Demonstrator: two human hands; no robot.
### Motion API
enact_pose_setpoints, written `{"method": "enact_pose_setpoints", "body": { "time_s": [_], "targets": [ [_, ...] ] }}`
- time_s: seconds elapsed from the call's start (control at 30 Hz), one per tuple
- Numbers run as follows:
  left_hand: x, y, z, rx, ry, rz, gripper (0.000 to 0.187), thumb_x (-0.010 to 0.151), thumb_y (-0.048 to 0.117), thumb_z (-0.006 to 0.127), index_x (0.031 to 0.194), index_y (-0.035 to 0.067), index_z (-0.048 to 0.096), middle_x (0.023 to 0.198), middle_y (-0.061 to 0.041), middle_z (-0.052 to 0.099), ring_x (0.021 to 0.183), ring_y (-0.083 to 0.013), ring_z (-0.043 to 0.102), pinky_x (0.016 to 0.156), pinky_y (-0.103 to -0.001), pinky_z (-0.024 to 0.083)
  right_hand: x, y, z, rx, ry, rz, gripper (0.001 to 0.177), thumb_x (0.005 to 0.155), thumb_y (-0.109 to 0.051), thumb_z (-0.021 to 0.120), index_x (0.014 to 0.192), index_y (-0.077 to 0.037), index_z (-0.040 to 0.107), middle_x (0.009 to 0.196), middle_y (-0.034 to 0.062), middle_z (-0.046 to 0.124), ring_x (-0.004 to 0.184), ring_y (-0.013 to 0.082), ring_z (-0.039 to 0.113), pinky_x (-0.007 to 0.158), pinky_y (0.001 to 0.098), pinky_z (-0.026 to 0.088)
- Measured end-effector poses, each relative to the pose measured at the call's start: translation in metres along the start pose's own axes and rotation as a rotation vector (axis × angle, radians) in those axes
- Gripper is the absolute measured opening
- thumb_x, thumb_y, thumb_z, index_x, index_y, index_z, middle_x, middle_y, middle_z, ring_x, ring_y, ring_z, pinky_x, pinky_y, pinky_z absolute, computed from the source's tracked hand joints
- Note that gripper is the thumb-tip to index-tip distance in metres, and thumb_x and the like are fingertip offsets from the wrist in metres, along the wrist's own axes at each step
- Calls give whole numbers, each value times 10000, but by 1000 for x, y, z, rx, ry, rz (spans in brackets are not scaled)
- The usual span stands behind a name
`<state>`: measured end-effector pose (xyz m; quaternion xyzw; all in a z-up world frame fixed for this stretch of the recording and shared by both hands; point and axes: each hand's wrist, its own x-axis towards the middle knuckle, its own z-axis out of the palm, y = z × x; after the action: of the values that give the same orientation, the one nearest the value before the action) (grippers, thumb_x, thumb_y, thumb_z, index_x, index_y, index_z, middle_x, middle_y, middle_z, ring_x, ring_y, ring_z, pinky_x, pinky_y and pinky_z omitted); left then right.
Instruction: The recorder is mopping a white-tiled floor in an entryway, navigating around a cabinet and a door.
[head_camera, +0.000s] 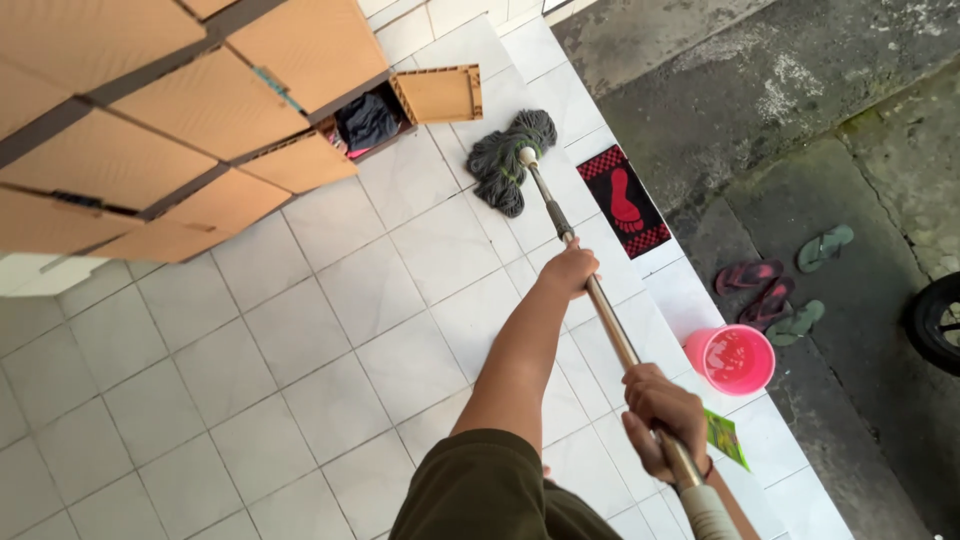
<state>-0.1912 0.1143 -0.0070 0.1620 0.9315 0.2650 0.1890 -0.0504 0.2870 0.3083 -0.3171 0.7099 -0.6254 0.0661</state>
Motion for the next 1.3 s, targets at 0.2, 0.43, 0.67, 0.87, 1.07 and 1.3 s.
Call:
{"method": "enact_pose_setpoints", "body": {
  "time_s": [0.2,0.43,0.67,0.87,1.07,1.3],
  "targets": [
    [82,-58,-61,-74,124,-171,239,940,333,654,940,101,716,1259,-177,575,1218,-417,600,1117,-451,441,104,53,-21,-30,-73,1,273,795,13,622,618,-98,446,575,40,509,589,202,533,880,441,514],
    [92,-76,-129,-176,109,-393,256,909,336,683,1021,107,712,1490,-210,466,1222,-392,607,1011,-461,520,175,89,-2,-83,-145,5,283,759,37,638,632,-87,418,609,58,513,629,224,552,914,448,532],
    [69,-64,-140,-121,88,-368,257,928,334,681,1007,91,715,1365,-175,566,1293,-378,563,1076,-467,476,190,77,2,-72,-133,-38,280,747,57,640,628,-82,428,620,60,501,619,233,542,859,430,544],
    [41,-46,-134,-46,98,-338,263,945,333,679,995,78,717,1258,-144,652,1354,-365,526,1132,-472,439,151,48,-5,-50,-174,-37,269,741,41,628,630,-77,413,622,68,489,623,245,537,846,437,538],
    [-3,-11,-110,-11,120,-330,271,961,333,678,985,66,719,1168,-126,706,1392,-361,500,1163,-476,411,96,17,-18,-15,-216,-13,300,766,-4,644,608,-87,403,571,56,476,569,227,520,823,423,543],
    [-69,40,-54,-62,133,-408,256,984,310,649,946,67,717,1151,-121,701,1390,-363,497,1123,-466,447,17,-19,-24,60,-232,14,315,784,51,609,596,-87,397,560,50,476,547,215,517,812,414,529]
  ]
}}
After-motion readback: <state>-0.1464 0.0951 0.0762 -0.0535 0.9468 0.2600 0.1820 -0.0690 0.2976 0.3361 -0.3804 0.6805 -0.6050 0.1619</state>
